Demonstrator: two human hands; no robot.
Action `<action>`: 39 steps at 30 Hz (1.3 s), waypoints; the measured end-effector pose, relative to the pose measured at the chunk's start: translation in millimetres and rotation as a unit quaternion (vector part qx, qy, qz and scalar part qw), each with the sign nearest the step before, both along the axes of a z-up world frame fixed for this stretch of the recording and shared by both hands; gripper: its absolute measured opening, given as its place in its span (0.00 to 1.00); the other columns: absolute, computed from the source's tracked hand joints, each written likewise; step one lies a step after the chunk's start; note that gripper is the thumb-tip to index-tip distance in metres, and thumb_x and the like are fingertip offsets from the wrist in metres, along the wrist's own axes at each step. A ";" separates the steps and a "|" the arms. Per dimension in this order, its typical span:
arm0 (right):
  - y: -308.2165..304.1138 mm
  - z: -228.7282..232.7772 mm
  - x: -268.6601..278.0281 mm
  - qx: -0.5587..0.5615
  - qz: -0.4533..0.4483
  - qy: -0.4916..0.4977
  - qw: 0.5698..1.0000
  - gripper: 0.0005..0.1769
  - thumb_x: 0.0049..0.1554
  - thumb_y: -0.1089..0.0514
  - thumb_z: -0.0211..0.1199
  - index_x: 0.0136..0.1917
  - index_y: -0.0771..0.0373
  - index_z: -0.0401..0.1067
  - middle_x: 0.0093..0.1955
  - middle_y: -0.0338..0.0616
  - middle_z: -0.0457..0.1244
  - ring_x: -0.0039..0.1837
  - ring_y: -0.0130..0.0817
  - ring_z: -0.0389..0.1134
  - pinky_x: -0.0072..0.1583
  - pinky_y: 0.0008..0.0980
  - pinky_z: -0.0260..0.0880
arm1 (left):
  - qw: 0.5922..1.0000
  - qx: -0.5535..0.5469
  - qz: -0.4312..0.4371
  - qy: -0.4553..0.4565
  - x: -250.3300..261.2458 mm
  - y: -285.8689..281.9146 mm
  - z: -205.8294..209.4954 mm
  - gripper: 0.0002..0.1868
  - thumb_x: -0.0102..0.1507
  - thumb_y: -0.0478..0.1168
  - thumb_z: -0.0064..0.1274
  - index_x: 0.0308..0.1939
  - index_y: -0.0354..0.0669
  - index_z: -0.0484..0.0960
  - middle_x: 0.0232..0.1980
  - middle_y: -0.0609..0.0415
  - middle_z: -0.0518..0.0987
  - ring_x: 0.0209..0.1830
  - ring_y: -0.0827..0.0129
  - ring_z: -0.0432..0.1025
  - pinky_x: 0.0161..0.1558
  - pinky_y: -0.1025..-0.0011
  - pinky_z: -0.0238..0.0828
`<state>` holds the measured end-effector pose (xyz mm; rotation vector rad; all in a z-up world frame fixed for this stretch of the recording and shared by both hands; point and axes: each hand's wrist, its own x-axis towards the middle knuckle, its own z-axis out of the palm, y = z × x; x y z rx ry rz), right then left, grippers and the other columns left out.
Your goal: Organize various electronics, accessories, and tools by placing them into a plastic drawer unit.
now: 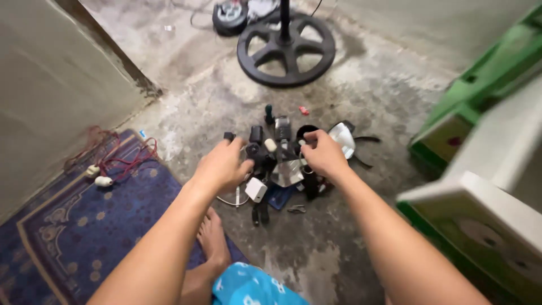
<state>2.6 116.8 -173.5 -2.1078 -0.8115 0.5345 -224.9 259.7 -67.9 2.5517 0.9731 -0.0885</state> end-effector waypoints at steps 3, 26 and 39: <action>34.3 -90.5 23.2 -0.037 -0.092 0.021 0.995 0.26 0.50 0.52 0.66 0.61 0.62 0.73 0.52 0.51 0.71 0.56 0.44 0.74 0.58 0.42 0.72 | 0.997 -0.023 0.019 -0.069 36.9 17.7 -8.9 0.29 0.60 0.50 0.57 0.63 0.44 0.73 0.55 0.37 0.77 0.56 0.40 0.72 0.56 0.51 0.70; -59.6 -323.8 90.0 0.056 -0.350 0.458 0.815 0.38 0.63 0.34 0.56 0.80 0.49 0.53 0.71 0.35 0.58 0.70 0.40 0.57 0.62 0.58 0.55 | 0.992 -0.070 -0.079 0.070 136.0 14.4 -24.7 0.34 0.60 0.52 0.55 0.68 0.50 0.66 0.59 0.39 0.75 0.57 0.40 0.72 0.55 0.50 0.70; -58.3 -298.0 84.3 0.025 -0.446 -0.006 0.895 0.23 0.58 0.55 0.65 0.63 0.57 0.60 0.52 0.58 0.67 0.50 0.56 0.70 0.51 0.52 0.68 | 0.992 -0.048 -0.103 0.056 85.9 31.1 -2.9 0.33 0.60 0.51 0.57 0.66 0.44 0.68 0.57 0.35 0.77 0.58 0.41 0.72 0.58 0.52 0.70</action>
